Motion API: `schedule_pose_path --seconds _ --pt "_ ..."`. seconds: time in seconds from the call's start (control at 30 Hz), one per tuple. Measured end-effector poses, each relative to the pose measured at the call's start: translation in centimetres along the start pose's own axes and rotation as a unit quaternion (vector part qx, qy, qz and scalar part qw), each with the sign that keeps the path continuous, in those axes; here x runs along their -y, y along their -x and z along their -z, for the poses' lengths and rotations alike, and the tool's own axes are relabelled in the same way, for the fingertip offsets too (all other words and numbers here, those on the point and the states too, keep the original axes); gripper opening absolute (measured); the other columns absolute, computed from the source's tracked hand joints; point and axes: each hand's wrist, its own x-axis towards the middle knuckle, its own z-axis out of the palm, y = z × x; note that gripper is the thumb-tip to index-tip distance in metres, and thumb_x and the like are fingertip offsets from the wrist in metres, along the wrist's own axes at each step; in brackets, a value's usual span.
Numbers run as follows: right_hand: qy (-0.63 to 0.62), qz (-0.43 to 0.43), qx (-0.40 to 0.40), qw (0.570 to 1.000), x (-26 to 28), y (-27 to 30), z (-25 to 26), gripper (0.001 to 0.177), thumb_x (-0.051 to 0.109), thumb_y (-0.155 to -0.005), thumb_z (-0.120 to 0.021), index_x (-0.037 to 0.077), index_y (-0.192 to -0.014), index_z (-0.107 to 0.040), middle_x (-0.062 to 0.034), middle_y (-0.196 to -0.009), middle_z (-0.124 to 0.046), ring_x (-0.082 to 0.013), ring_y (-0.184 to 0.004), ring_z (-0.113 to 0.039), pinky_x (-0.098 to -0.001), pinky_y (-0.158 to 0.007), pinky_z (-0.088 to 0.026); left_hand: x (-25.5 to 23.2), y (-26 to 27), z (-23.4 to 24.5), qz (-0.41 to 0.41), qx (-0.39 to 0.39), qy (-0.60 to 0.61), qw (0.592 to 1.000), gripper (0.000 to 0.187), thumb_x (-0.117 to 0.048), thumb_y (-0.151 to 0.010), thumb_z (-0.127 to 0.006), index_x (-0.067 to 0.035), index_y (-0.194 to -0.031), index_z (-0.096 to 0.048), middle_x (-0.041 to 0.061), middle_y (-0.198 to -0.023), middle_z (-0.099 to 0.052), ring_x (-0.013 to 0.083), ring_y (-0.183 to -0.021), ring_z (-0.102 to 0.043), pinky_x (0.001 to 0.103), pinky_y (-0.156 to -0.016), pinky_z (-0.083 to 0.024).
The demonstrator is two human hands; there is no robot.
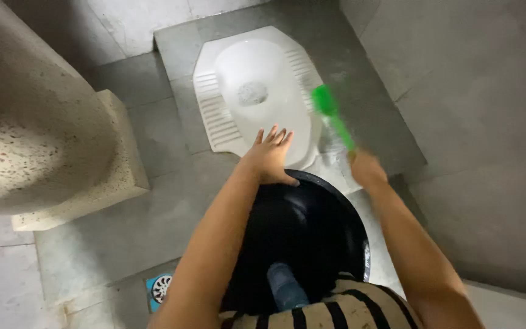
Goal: Scrubbing a squat toilet with a green brush and water from a bucket.
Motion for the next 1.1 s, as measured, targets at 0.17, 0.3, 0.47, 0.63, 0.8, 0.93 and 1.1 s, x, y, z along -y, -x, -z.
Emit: schedule_pose_path --seconds 0.17,0.3,0.47,0.63,0.8,0.93,1.1 --pt "-0.038 -0.110 0.056 0.992 -2.8 5.9 4.7 0.046 0.033 -0.114 -0.033 -0.003 -0.130 -0.058 -0.0298 -0.113 -0.069 -0.0452 -0.102 -0.069 -0.0554 -0.087 -0.056 -0.1 0.3 -0.1 -0.014 -0.001 -0.011 1.000 0.131 -0.066 -0.061 -0.083 -0.004 -0.159 -0.024 0.022 -0.164 -0.028 0.0385 -0.156 -0.012 0.057 -0.125 -0.008" --pt "0.209 0.095 -0.047 0.972 -5.3 7.3 -1.8 0.039 0.019 -0.096 -0.048 0.001 -0.129 -0.061 -0.0211 -0.121 -0.069 -0.0357 -0.107 -0.070 -0.0465 -0.090 -0.058 -0.3 0.3 -0.4 -0.024 -0.014 -0.007 1.000 0.126 -0.064 -0.062 -0.083 -0.004 -0.158 -0.029 0.024 -0.162 -0.031 0.0397 -0.156 -0.014 0.058 -0.125 -0.010" --pt "-0.009 -0.041 -0.020 0.999 -5.1 10.0 -2.1 0.037 0.029 -0.103 -0.047 0.006 -0.127 -0.063 -0.0216 -0.116 -0.070 -0.0396 -0.101 -0.070 -0.0485 -0.082 -0.057 -1.0 0.1 0.7 -0.014 0.005 -0.023 1.000 0.124 -0.065 -0.061 -0.083 -0.006 -0.158 -0.031 0.022 -0.162 -0.031 0.0384 -0.156 -0.014 0.056 -0.125 -0.010" --pt "-0.177 -0.296 0.004 0.939 -0.1 12.6 3.8 0.042 0.037 -0.115 -0.036 0.004 -0.123 -0.061 -0.0205 -0.113 -0.071 -0.0370 -0.101 -0.072 -0.0500 -0.081 -0.057 -1.5 0.2 0.6 -0.013 0.031 -0.041 0.999 0.124 -0.067 -0.063 -0.083 -0.005 -0.157 -0.030 0.020 -0.163 -0.031 0.0364 -0.157 -0.013 0.054 -0.127 -0.008" --pt "0.050 0.055 -0.135 0.988 -1.8 11.0 -2.8 0.026 0.029 -0.108 -0.050 0.008 -0.109 -0.065 -0.0130 -0.091 -0.069 -0.0304 -0.080 -0.069 -0.0462 -0.067 -0.055 -2.0 -0.1 1.0 0.010 0.039 -0.069 0.997 0.131 -0.067 -0.061 -0.085 -0.006 -0.159 -0.024 0.019 -0.165 -0.024 0.0344 -0.156 -0.009 0.053 -0.126 -0.008" --pt "0.230 0.022 -0.185 0.955 -6.8 10.7 -1.9 0.026 0.024 -0.103 -0.051 0.007 -0.113 -0.068 -0.0177 -0.103 -0.072 -0.0311 -0.080 -0.072 -0.0447 -0.063 -0.059 -2.2 0.6 1.0 -0.009 -0.016 -0.086 0.996 0.133 -0.066 -0.059 -0.086 -0.005 -0.159 -0.023 0.019 -0.165 -0.023 0.0340 -0.157 -0.010 0.053 -0.126 -0.008" --pt "-0.151 0.012 0.031 0.988 -0.6 13.8 5.6 0.038 0.037 -0.107 -0.054 0.001 -0.113 -0.065 -0.0262 -0.105 -0.069 -0.0412 -0.092 -0.065 -0.0547 -0.073 -0.052 -2.9 0.5 1.8 -0.025 -0.045 -0.099 0.994 0.135 -0.065 -0.056 -0.087 -0.007 -0.158 -0.023 0.017 -0.168 -0.017 0.0336 -0.156 -0.011 0.056 -0.124 -0.007"
